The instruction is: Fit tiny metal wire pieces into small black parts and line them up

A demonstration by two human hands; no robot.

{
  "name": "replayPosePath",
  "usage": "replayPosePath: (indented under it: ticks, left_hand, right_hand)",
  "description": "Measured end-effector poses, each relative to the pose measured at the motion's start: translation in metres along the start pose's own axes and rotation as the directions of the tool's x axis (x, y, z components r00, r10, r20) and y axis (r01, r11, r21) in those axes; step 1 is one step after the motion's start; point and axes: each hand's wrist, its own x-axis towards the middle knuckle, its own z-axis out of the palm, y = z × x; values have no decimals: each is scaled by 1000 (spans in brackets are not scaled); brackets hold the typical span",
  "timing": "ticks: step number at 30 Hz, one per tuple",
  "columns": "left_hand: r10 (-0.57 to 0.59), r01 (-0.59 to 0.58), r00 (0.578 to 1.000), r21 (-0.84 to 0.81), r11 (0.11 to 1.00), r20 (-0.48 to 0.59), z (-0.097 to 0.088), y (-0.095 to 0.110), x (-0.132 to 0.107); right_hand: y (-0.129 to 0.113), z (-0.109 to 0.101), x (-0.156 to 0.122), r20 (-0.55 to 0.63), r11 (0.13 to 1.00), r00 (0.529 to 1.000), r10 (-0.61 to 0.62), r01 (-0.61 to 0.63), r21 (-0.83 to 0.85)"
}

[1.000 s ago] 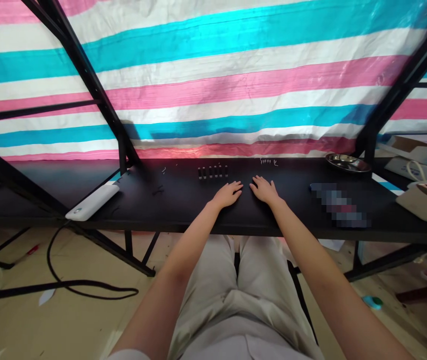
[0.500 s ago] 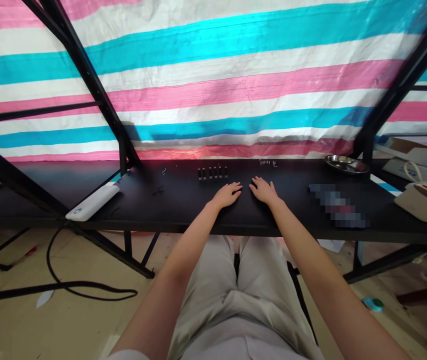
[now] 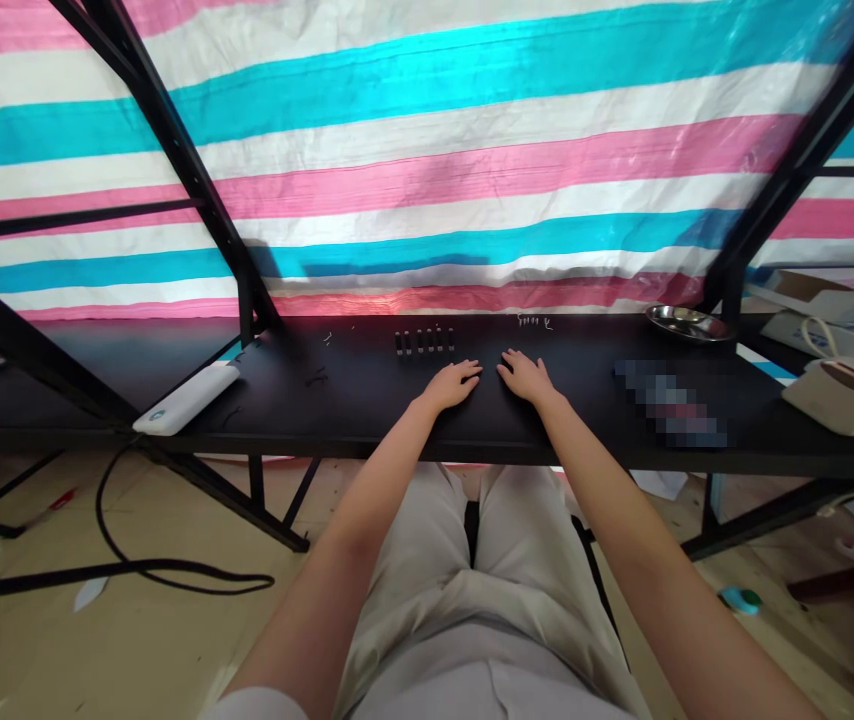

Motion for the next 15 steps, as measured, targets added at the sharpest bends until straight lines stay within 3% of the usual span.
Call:
replayPosePath:
  ticks: [10,15]
  left_hand:
    - [14,-14,1000,-31,999,-20,1,-3,1]
    - [25,-33,996,-99,995,-82,3,-6,1]
  right_hand:
    - [0,0,-2,-2,1000,1000,-3,3,11]
    - [1,2,-2,-20,1000,1000,-5,6,17]
